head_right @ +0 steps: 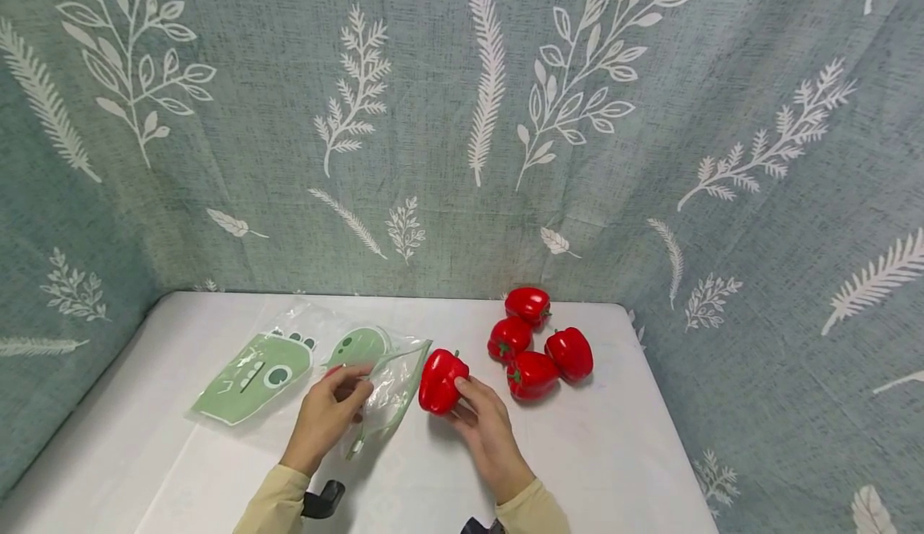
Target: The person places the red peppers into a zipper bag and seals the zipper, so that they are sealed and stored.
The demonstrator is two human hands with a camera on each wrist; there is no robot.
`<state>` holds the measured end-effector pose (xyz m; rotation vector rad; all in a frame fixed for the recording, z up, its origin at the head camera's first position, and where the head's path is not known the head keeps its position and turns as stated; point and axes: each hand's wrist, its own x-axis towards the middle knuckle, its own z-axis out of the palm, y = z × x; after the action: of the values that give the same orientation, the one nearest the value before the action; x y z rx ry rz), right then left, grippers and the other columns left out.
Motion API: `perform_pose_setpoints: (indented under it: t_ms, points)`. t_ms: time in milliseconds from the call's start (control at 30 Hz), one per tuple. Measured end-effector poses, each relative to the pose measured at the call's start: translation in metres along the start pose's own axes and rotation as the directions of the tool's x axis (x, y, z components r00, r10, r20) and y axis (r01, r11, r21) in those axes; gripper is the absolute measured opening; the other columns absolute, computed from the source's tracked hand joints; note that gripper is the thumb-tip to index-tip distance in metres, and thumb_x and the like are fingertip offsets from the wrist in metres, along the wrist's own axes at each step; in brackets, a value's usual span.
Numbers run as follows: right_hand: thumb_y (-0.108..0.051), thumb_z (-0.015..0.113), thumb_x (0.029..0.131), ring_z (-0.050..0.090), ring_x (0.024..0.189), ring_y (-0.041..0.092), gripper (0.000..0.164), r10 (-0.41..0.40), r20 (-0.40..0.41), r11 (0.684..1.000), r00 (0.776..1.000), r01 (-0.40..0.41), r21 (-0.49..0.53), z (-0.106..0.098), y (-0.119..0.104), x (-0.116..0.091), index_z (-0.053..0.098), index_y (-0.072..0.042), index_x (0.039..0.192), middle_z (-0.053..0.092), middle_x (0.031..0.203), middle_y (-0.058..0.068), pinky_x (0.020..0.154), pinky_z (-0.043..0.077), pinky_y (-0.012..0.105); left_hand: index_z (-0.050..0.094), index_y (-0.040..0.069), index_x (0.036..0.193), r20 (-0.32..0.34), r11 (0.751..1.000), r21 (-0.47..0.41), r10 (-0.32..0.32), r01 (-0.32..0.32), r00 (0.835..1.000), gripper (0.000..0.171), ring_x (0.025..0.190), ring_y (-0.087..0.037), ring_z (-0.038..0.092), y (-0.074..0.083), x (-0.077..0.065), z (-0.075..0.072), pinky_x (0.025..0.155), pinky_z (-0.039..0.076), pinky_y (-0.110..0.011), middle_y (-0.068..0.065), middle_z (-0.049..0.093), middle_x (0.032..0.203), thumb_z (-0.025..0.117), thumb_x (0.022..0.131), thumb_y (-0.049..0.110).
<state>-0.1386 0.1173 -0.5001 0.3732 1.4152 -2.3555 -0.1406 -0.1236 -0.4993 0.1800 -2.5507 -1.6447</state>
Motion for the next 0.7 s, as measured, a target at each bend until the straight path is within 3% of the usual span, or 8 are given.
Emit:
perform_pose_setpoints:
  t_ms: [200, 433, 700]
  points:
    - [-0.042, 0.071, 0.094, 0.044, 0.137, 0.036, 0.083, -0.042, -0.026, 0.992, 0.999, 0.039, -0.118, 0.011, 0.007, 0.007, 0.027, -0.001, 0.152, 0.036, 0.153, 0.019, 0.107, 0.046, 0.042, 0.07, 0.007, 0.12, 0.014, 1.0, 0.004, -0.009, 0.009, 1.0, 0.027, 0.082, -0.019, 0.062, 0.001, 0.001, 0.001, 0.062, 0.057, -0.025, -0.004, 0.065, 0.092, 0.071, 0.094, 0.013]
    - [-0.043, 0.074, 0.091, 0.058, 0.124, 0.032, 0.081, -0.107, -0.09, 0.951, 0.99, 0.075, -0.299, 0.024, 0.017, 0.015, 0.038, 0.002, 0.148, 0.052, 0.142, 0.02, 0.106, 0.048, 0.046, 0.07, 0.008, 0.122, 0.028, 1.0, 0.004, -0.031, 0.03, 0.999, 0.028, 0.084, -0.02, 0.063, 0.003, 0.0, 0.004, 0.065, 0.059, -0.027, -0.004, 0.064, 0.095, 0.07, 0.095, 0.015]
    - [-0.042, 0.075, 0.091, 0.063, 0.118, 0.031, 0.077, -0.162, -0.084, 0.919, 0.983, 0.119, -0.376, 0.034, 0.029, 0.02, 0.039, -0.002, 0.145, 0.06, 0.134, 0.017, 0.1, 0.052, 0.045, 0.07, 0.011, 0.122, 0.03, 1.0, -0.008, -0.027, 0.028, 0.999, 0.027, 0.087, -0.02, 0.065, 0.007, -0.001, 0.006, 0.068, 0.06, -0.028, -0.005, 0.065, 0.098, 0.071, 0.095, 0.016]
